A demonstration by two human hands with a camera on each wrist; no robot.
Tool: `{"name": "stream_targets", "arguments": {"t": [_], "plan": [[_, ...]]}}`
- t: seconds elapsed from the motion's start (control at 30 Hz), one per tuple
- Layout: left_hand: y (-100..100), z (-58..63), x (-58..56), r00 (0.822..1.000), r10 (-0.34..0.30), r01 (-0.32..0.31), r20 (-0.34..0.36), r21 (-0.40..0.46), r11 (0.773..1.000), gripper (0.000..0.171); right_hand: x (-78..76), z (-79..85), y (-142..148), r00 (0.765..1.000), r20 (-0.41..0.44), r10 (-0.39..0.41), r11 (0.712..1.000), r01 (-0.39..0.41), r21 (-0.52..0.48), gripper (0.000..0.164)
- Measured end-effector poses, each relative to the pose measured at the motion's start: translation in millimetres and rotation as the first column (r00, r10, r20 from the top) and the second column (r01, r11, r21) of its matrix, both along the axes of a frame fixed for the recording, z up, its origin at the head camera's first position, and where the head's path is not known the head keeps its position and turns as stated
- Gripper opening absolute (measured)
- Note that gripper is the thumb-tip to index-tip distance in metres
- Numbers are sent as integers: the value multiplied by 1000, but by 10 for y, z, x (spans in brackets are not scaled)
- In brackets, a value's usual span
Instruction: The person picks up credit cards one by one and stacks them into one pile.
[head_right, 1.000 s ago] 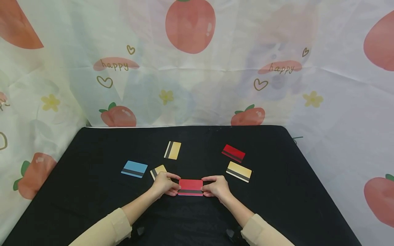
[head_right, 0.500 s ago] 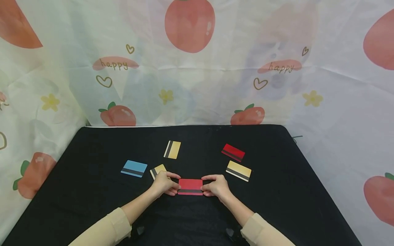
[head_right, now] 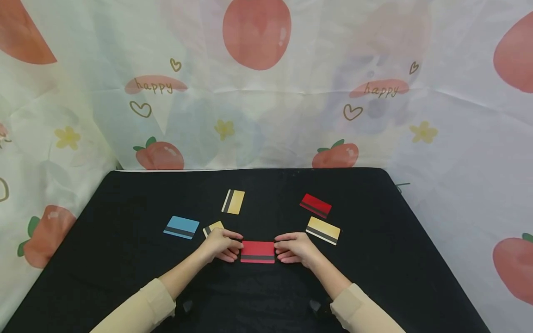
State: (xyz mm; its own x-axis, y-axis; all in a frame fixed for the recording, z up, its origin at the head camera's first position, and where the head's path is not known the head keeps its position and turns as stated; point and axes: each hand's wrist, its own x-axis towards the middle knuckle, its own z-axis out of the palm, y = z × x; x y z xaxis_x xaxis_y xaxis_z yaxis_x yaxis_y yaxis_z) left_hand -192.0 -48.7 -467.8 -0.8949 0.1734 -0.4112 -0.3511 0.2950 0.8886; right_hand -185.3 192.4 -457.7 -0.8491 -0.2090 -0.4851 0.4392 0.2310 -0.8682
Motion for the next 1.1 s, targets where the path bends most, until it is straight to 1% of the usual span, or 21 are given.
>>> {"name": "stream_targets", "arguments": {"t": [0.1, 0.23, 0.37, 0.5, 0.6, 0.73, 0.97, 1.03, 1.1], "plan": [[-3, 40, -43, 1000, -11, 11, 16, 1, 1000, 29, -20, 31, 59, 1000, 11, 12, 1000, -12, -20, 39], [15, 85, -106, 999, -27, 26, 32, 13, 1000, 31, -38, 86, 137, 1000, 17, 26, 999, -25, -42, 43], [48, 116, -160, 998, -35, 33, 44, 41, 999, 32, -44, 150, 236, 1000, 0, 26, 998, -26, -64, 48], [100, 135, -223, 997, -27, 21, 68, 77, 997, 32, -49, 204, 365, 1000, -19, 8, 996, -10, -91, 48], [143, 132, -289, 994, -11, 0, 106, 103, 995, 31, -51, 219, 467, 1000, -20, -7, 993, 4, -116, 48], [208, 103, -366, 991, -4, -15, 133, 137, 991, 31, -40, 213, 602, 999, -19, -31, 989, 28, -142, 46], [338, 77, -473, 991, -29, 6, 134, 167, 986, 35, -21, 198, 826, 998, 6, -58, 980, 59, -190, 44], [371, 74, -495, 990, -39, 16, 134, 173, 985, 35, -19, 191, 882, 997, 21, -71, 977, 73, -199, 39], [404, 70, -507, 989, -57, 34, 133, 172, 984, 34, -13, 186, 939, 997, 35, -74, 973, 80, -217, 30]]}}
